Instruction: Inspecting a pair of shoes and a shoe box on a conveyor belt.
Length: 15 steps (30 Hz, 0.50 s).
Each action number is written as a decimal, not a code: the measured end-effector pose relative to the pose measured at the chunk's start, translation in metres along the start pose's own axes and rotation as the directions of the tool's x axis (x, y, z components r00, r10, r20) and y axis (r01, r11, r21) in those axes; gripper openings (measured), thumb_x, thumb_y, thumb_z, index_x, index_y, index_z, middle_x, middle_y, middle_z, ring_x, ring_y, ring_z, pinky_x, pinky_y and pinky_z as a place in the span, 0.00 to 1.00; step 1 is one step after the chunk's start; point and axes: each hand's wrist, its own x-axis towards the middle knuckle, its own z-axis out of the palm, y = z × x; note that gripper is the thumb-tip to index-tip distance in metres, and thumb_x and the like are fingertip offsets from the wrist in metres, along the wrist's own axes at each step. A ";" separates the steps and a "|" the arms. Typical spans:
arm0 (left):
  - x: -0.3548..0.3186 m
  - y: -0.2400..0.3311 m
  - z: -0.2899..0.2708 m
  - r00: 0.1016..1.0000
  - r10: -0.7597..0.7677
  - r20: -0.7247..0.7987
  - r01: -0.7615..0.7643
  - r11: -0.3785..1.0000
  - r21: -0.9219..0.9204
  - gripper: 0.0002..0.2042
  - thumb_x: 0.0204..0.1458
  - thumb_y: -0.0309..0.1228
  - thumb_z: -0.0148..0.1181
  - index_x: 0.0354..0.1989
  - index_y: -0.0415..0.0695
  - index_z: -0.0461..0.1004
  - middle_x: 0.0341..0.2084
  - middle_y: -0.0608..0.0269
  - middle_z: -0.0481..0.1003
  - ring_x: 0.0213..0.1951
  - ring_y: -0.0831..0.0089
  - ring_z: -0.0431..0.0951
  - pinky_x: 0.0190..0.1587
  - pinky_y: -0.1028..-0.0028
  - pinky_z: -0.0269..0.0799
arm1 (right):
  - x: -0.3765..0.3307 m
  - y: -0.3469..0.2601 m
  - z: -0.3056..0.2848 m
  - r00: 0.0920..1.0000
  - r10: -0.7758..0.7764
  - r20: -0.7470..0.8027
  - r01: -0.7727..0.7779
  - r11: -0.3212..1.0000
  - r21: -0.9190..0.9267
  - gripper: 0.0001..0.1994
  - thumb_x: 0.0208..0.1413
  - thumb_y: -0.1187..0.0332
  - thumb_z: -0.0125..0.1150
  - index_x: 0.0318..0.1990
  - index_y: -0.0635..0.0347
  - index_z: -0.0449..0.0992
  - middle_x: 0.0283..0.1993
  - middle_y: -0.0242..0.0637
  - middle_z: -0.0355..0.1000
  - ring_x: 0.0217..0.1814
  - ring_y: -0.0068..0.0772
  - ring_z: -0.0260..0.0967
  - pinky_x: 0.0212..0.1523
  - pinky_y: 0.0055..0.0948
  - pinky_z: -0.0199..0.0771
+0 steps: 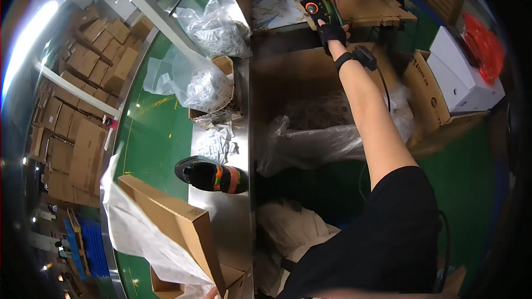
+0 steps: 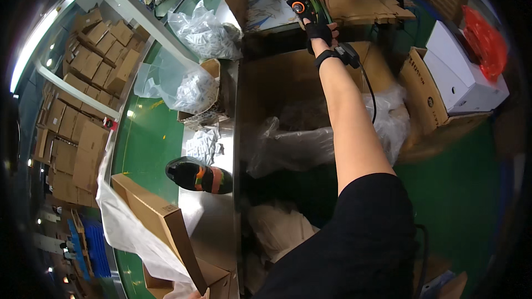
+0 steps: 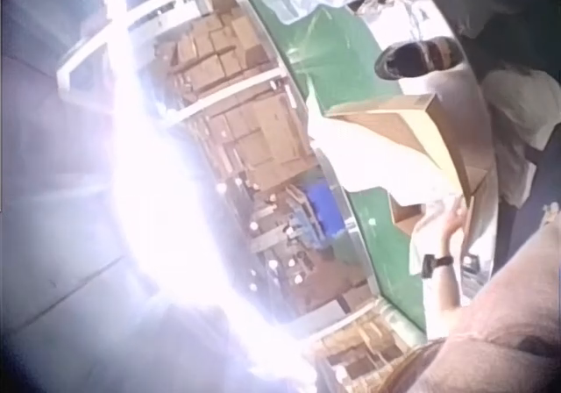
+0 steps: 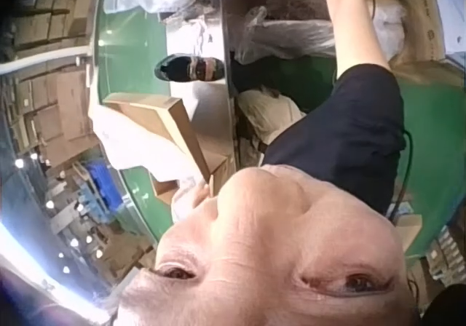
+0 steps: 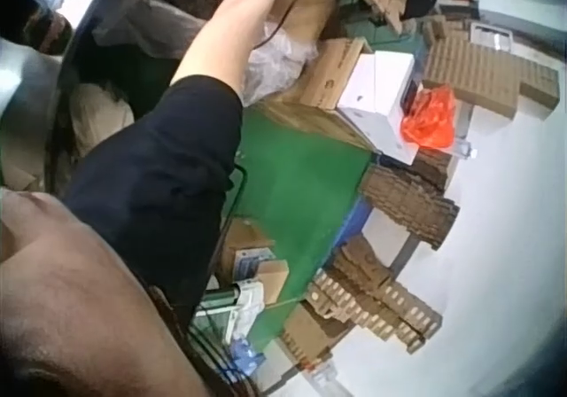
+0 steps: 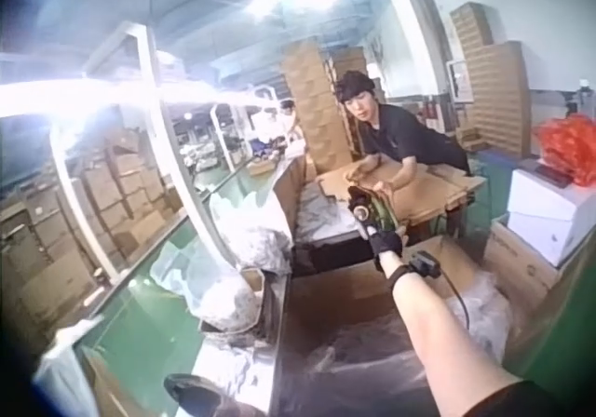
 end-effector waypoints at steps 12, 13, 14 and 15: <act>-0.026 0.004 -0.054 0.971 0.033 -0.236 -0.155 0.839 -0.522 0.28 0.57 0.37 0.53 0.62 0.40 0.53 0.54 0.50 0.63 0.53 0.59 0.68 0.51 0.62 0.68 | 0.054 0.116 -0.058 0.741 -0.265 0.617 -0.054 0.893 0.447 0.38 0.33 0.52 0.75 0.48 0.73 0.68 0.35 0.39 0.73 0.33 0.32 0.72 0.39 0.26 0.71; -0.033 0.007 -0.057 0.950 0.059 -0.306 -0.218 0.827 -0.517 0.28 0.56 0.37 0.54 0.62 0.39 0.53 0.53 0.50 0.64 0.53 0.59 0.68 0.51 0.62 0.68 | 0.040 0.113 -0.066 0.748 -0.260 0.611 -0.096 0.868 0.487 0.35 0.33 0.53 0.75 0.46 0.72 0.69 0.36 0.39 0.73 0.35 0.31 0.71 0.40 0.26 0.70; -0.045 0.030 -0.053 0.901 0.074 -0.428 -0.298 0.823 -0.484 0.26 0.57 0.38 0.53 0.60 0.38 0.55 0.50 0.49 0.68 0.49 0.59 0.71 0.49 0.61 0.69 | 0.032 0.109 -0.071 0.775 -0.283 0.566 -0.049 0.865 0.500 0.31 0.34 0.54 0.75 0.43 0.67 0.71 0.36 0.37 0.73 0.35 0.27 0.70 0.39 0.26 0.70; -0.054 0.043 -0.048 0.898 0.072 -0.433 -0.301 0.820 -0.487 0.26 0.57 0.38 0.53 0.60 0.38 0.55 0.50 0.49 0.68 0.49 0.59 0.71 0.49 0.61 0.69 | 0.009 0.098 -0.086 0.722 -0.404 0.562 -0.021 0.799 0.601 0.31 0.34 0.55 0.75 0.45 0.65 0.71 0.37 0.34 0.73 0.37 0.25 0.69 0.39 0.25 0.70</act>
